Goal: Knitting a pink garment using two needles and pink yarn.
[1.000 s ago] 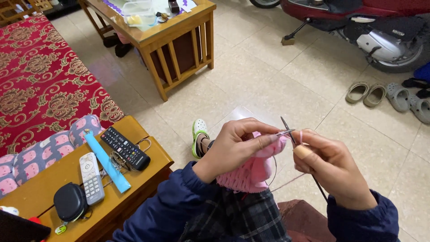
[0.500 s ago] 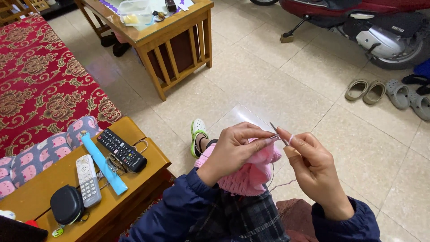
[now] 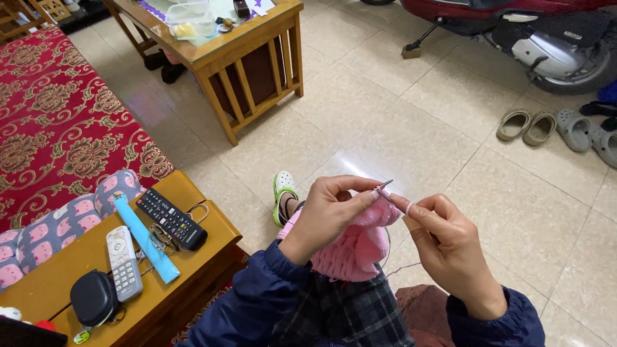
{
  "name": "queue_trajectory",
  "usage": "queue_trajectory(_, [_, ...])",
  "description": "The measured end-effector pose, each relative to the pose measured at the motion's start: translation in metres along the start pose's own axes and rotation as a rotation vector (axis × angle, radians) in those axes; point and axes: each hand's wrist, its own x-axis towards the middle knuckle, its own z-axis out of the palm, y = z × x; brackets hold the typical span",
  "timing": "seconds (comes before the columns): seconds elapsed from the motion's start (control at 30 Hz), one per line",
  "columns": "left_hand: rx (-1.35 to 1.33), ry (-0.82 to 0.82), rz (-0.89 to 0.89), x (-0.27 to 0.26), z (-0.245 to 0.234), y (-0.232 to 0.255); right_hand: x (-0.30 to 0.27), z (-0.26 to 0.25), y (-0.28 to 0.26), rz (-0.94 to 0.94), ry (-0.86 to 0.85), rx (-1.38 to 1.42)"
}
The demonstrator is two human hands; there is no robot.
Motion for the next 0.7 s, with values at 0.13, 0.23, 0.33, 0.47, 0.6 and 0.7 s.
queue_trajectory(0.13, [-0.007,0.017,0.02,-0.001,0.005,0.004,0.002,-0.001,-0.007,0.048,0.016,-0.006])
queue_trajectory(0.23, [-0.005,0.03,0.039,-0.001,0.008,0.003,0.003,-0.001,-0.011,0.083,0.032,0.008])
queue_trajectory(0.33, [-0.048,0.051,0.048,-0.001,0.011,-0.003,0.002,-0.001,-0.012,0.098,0.054,0.022])
queue_trajectory(0.47, [-0.071,0.101,0.062,-0.003,0.016,-0.001,0.0,0.002,-0.008,0.079,0.075,0.047])
queue_trajectory(0.6, [0.065,0.143,0.145,-0.005,0.019,0.0,0.0,0.008,-0.01,0.062,0.113,0.08])
queue_trajectory(0.7, [0.042,0.139,0.142,-0.006,0.021,-0.001,0.003,0.009,-0.019,0.082,0.107,-0.023])
